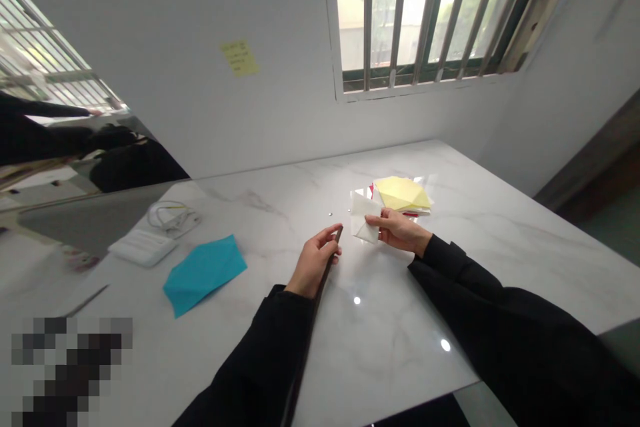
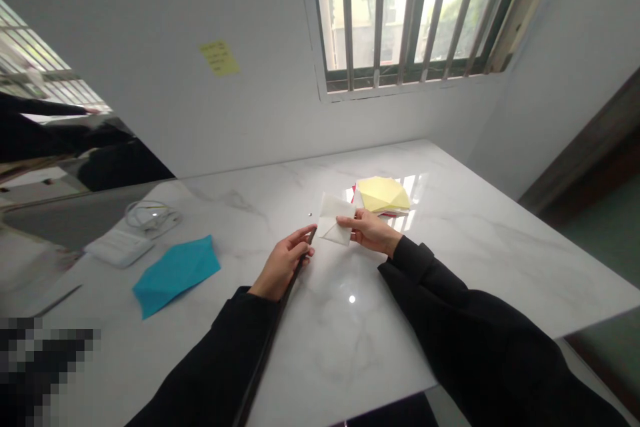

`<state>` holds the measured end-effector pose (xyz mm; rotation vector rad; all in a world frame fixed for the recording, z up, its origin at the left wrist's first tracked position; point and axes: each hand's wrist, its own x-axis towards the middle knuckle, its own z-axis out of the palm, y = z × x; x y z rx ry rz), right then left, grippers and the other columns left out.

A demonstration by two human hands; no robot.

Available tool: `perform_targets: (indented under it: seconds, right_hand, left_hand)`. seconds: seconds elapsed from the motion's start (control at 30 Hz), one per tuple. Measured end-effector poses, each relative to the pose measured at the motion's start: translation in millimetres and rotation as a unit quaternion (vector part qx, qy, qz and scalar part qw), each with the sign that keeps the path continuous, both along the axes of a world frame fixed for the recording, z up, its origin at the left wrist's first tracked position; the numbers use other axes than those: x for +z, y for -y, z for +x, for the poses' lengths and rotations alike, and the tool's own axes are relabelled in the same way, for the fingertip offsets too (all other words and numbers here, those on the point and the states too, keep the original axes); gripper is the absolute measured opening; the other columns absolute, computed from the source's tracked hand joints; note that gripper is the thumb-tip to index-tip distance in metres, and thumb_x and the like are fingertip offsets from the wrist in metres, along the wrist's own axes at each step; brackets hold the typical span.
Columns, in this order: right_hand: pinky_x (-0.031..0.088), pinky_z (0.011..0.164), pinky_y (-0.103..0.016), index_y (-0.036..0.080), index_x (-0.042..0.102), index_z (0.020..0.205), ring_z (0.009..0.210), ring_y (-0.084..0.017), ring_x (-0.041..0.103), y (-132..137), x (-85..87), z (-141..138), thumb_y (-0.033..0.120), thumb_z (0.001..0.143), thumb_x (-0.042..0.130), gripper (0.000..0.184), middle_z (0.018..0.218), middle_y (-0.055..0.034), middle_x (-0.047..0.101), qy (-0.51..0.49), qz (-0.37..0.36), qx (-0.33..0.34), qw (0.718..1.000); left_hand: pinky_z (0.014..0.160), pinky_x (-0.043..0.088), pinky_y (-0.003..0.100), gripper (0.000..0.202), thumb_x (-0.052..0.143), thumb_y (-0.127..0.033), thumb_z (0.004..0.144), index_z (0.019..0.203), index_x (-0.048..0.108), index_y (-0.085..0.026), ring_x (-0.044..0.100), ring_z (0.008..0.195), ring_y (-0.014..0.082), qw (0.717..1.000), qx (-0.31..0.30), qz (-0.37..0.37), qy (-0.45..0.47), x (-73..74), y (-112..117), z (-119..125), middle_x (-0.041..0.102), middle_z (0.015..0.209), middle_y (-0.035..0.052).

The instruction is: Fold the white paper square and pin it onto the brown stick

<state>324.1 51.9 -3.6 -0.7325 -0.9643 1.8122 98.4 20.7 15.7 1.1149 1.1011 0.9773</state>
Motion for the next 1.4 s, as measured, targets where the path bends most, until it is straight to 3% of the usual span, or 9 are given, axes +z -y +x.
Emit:
perform_targets:
  seconds: [0.1,0.17,0.33,0.57,0.77,0.93,1.4]
  right_hand:
    - [0.059,0.075,-0.024,0.015,0.075,0.103,0.085,-0.016,0.073,4.5,-1.8,-6.7,0.035,0.072,0.093,0.041,0.098,-0.0080,0.078,0.006,0.003,0.049,0.999]
    - [0.059,0.077,-0.026,0.013,0.075,0.102,0.085,-0.016,0.073,7.3,-2.5,-10.3,0.035,0.070,0.094,0.043,0.096,-0.0089,0.078,0.006,0.008,0.076,0.997]
    - [0.058,0.085,-0.030,0.014,0.076,0.094,0.087,-0.016,0.073,12.7,-1.8,-14.5,0.035,0.072,0.093,0.035,0.093,-0.0069,0.077,-0.013,0.064,0.105,0.992]
    - [0.056,0.086,-0.030,0.017,0.078,0.082,0.090,-0.016,0.072,15.6,-1.3,-15.0,0.020,0.079,0.087,0.010,0.091,-0.0047,0.076,-0.005,0.184,0.120,0.975]
    - [0.056,0.077,-0.028,0.017,0.077,0.088,0.079,-0.015,0.071,22.2,3.7,-18.2,0.020,0.080,0.086,0.012,0.082,-0.0025,0.075,0.010,0.164,0.118,0.979]
    - [0.055,0.071,-0.026,0.017,0.075,0.081,0.075,-0.014,0.070,25.6,10.6,-21.3,0.021,0.078,0.088,0.014,0.082,-0.0030,0.074,-0.002,0.179,0.091,0.980]
    - [0.054,0.074,-0.028,0.017,0.075,0.083,0.077,-0.015,0.067,27.4,14.8,-20.3,0.031,0.078,0.088,0.019,0.083,-0.0032,0.071,0.049,0.185,0.075,0.979]
  left_hand:
    - [0.051,0.031,0.021,0.052,0.072,-0.019,0.074,0.125,0.072,-0.013,0.050,0.066,0.0078,0.996,-0.015,-0.033,0.077,13.8,13.3,-15.1,0.060,0.094,0.0048]
    - [0.051,0.032,0.021,0.048,0.076,-0.023,0.076,0.123,0.074,-0.013,0.051,0.068,0.0078,0.993,-0.006,-0.040,0.111,24.6,20.2,-17.1,0.059,0.097,0.0053]
    - [0.073,0.046,0.023,0.042,0.081,-0.024,0.079,0.120,0.075,-0.016,0.056,0.078,0.0099,0.988,-0.029,-0.036,0.147,39.6,31.6,-11.3,0.062,0.094,0.0043]
    - [0.075,0.047,0.027,0.042,0.085,-0.021,0.077,0.117,0.073,-0.023,0.058,0.079,0.0111,0.981,-0.116,-0.010,0.155,40.7,41.5,-8.7,0.067,0.101,0.0038]
    - [0.073,0.047,0.028,0.040,0.084,-0.031,0.081,0.119,0.074,-0.022,0.060,0.080,0.0139,0.981,-0.142,0.018,0.128,41.9,44.2,-6.4,0.070,0.102,0.0071]
    - [0.072,0.047,0.028,0.037,0.084,-0.034,0.082,0.117,0.077,-0.023,0.057,0.077,0.0125,0.982,-0.131,0.020,0.132,39.6,44.5,-5.3,0.069,0.098,0.0061]
    - [0.069,0.048,0.028,0.035,0.084,-0.030,0.081,0.115,0.078,-0.023,0.058,0.075,0.0129,0.983,-0.132,0.023,0.125,38.7,44.0,-6.2,0.069,0.096,0.0059]
